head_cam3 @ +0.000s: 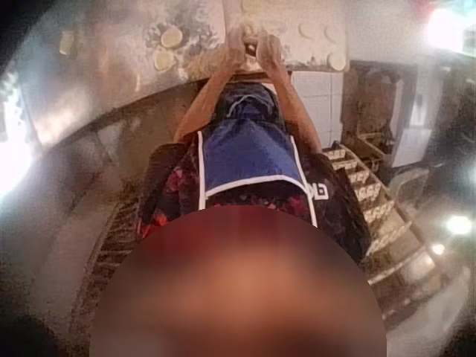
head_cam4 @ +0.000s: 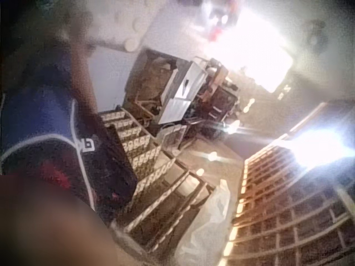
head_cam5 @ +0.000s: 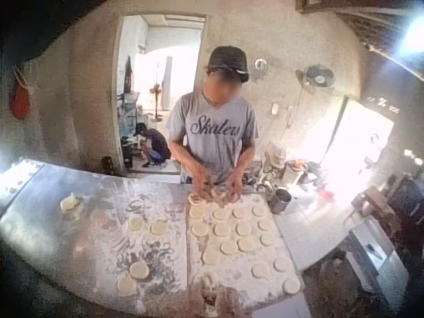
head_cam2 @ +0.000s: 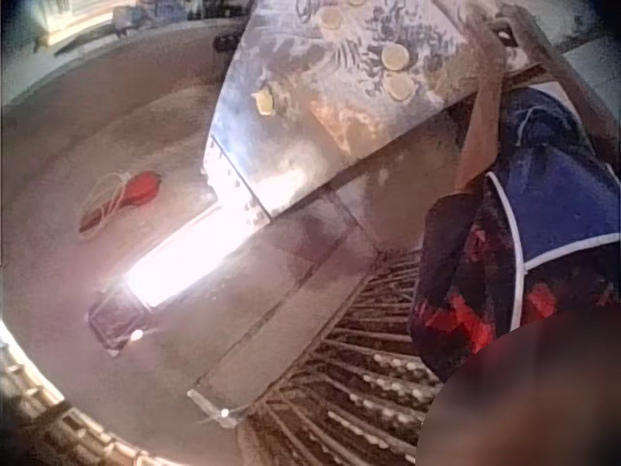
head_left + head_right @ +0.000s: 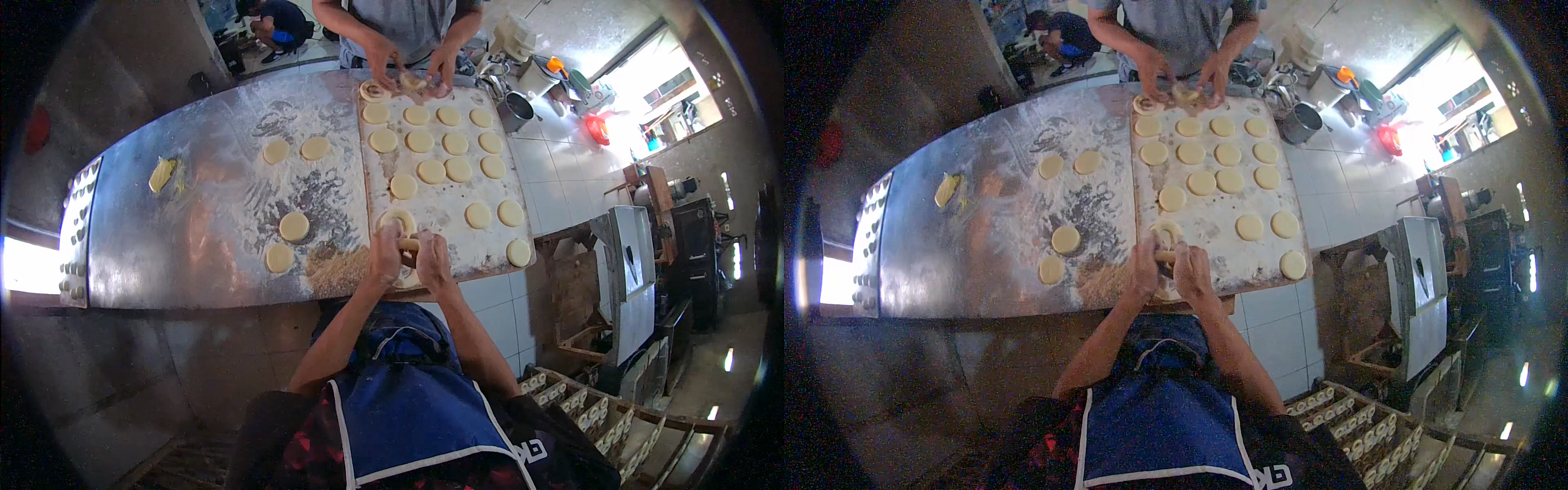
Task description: The person shapes small dough pieces into ring shapes by hand and places them on a metal tray. They repeatedly pick up dough, form rings, and arrange them in rows. The person also moves a completed tray to a wooden rack and retrieves another tray to continue shaping.
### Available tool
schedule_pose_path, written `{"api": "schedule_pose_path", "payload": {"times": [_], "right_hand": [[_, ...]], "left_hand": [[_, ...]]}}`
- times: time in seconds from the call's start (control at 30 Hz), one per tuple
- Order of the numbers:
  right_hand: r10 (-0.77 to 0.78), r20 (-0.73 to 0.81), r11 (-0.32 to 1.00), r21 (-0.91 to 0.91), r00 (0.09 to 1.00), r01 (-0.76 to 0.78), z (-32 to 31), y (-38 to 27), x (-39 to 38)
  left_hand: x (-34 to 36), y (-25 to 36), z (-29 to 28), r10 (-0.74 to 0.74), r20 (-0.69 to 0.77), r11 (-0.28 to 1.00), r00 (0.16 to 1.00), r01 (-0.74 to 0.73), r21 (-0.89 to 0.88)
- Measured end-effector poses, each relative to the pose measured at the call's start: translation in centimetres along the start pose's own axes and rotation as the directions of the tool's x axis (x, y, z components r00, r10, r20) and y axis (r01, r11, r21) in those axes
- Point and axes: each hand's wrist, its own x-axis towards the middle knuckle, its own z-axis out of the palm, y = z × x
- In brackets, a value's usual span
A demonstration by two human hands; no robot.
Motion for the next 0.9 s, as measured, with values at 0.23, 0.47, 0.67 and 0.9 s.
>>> {"api": "schedule_pose_path", "payload": {"times": [0.23,0.47,0.67,0.9], "right_hand": [[-0.113,-0.022,0.993,-0.015,0.993,0.113,-2.0,1.6,0.1],[-0.105,0.039,0.978,0.183,0.994,0.097,-4.6,1.8,-1.4],[-0.334,0.069,0.916,-0.212,0.940,0.341,-6.7,3.0,-2.0],[-0.127,-0.023,0.965,0.229,0.992,0.129,-9.1,3.1,-4.4]], "left_hand": [[0.4,-1.3,2.0,-0.201,-0.118,0.915,0.973,0.143,-0.377],[-0.7,-1.0,3.8,-0.308,0.019,0.602,0.951,0.210,-0.770],[-0.4,-3.7,4.9,0.730,0.126,0.473,0.672,-0.630,0.616],[-0.7,-4.4,6.0,0.589,0.019,0.704,0.808,-0.525,0.478]]}}
